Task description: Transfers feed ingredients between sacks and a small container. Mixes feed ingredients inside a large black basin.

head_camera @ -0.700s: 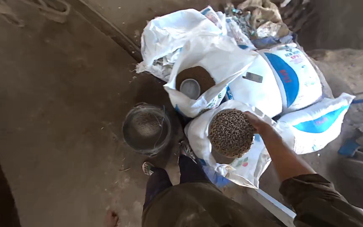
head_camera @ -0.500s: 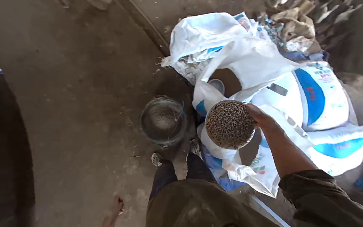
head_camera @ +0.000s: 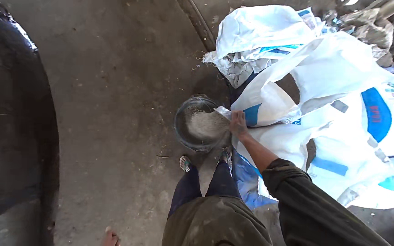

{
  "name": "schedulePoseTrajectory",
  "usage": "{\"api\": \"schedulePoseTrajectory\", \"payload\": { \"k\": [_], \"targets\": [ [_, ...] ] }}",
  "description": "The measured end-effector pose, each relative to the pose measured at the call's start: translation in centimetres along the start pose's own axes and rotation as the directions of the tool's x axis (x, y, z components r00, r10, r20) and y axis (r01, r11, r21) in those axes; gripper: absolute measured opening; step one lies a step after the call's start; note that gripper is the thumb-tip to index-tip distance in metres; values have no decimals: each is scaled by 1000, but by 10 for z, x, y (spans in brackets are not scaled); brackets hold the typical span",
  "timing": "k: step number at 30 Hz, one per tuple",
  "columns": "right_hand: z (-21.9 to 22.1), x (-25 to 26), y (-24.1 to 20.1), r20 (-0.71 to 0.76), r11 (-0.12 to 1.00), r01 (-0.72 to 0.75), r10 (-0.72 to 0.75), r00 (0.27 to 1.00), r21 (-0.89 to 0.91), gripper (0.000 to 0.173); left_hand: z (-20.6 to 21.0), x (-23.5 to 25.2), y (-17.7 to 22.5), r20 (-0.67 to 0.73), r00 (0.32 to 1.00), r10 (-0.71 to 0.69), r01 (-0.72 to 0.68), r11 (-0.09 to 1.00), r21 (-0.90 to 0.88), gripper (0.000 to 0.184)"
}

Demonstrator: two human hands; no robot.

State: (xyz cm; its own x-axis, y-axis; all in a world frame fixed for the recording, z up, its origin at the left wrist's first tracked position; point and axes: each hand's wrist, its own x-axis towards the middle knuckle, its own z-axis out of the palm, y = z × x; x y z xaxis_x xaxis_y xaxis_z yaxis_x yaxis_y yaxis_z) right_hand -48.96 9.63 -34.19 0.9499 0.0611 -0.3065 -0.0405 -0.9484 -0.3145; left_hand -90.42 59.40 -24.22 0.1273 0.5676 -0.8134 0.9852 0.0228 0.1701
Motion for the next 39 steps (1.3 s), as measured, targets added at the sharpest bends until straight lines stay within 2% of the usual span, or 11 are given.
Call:
{"api": "schedulePoseTrajectory", "payload": {
  "k": [4, 8, 11, 15, 18, 21, 24, 26, 31, 36, 39],
  "targets": [
    [14, -26, 10, -273, 955, 278, -296, 915, -102, 46, 33, -15, 63, 117, 937, 330, -318, 941, -113, 44],
    [-47, -81, 37, -566, 920, 390, -347, 748, -48, 59, 104, -63, 168, 379, 710, 593, -562, 802, -203, 29],
    [-151, -172, 61, -566, 968, 220, -117, 816, 118, 57, 186, -114, 235, 639, 472, 607, -715, 688, -125, 48],
    [-232, -265, 140, -504, 949, -278, 314, 805, 147, 53, 323, -203, 296, 902, 205, 380, -867, 499, -13, 61],
    [-201, -264, 236, -211, 729, -638, 683, 699, 249, 58, 417, -266, 314, 947, 237, 216, -886, 447, 120, 72],
    [-118, -221, 342, -131, 646, -711, 759, 638, 276, 61, 483, -304, 326, 904, 364, 225, -868, 435, 242, 67],
    [-66, -170, 401, -98, 588, -740, 800, 592, 326, 59, 519, -319, 332, 865, 458, 206, -848, 392, 356, 41],
    [-46, -143, 416, -5, 561, -746, 800, 600, 359, 54, 524, -329, 332, 859, 467, 210, -832, 433, 347, 21],
    [16, -120, 430, 365, 441, -724, 651, 665, 531, 42, 529, -321, 314, 829, 392, 399, -748, 663, 35, 26],
    [61, -121, 437, 671, 221, -804, 455, 586, 552, 54, 534, -319, 317, 857, 357, 372, -725, 689, 3, 30],
    [51, -129, 415, 777, 115, -843, 339, 531, 526, 68, 538, -327, 323, 869, 365, 334, -737, 674, 50, 29]
  ]
}}
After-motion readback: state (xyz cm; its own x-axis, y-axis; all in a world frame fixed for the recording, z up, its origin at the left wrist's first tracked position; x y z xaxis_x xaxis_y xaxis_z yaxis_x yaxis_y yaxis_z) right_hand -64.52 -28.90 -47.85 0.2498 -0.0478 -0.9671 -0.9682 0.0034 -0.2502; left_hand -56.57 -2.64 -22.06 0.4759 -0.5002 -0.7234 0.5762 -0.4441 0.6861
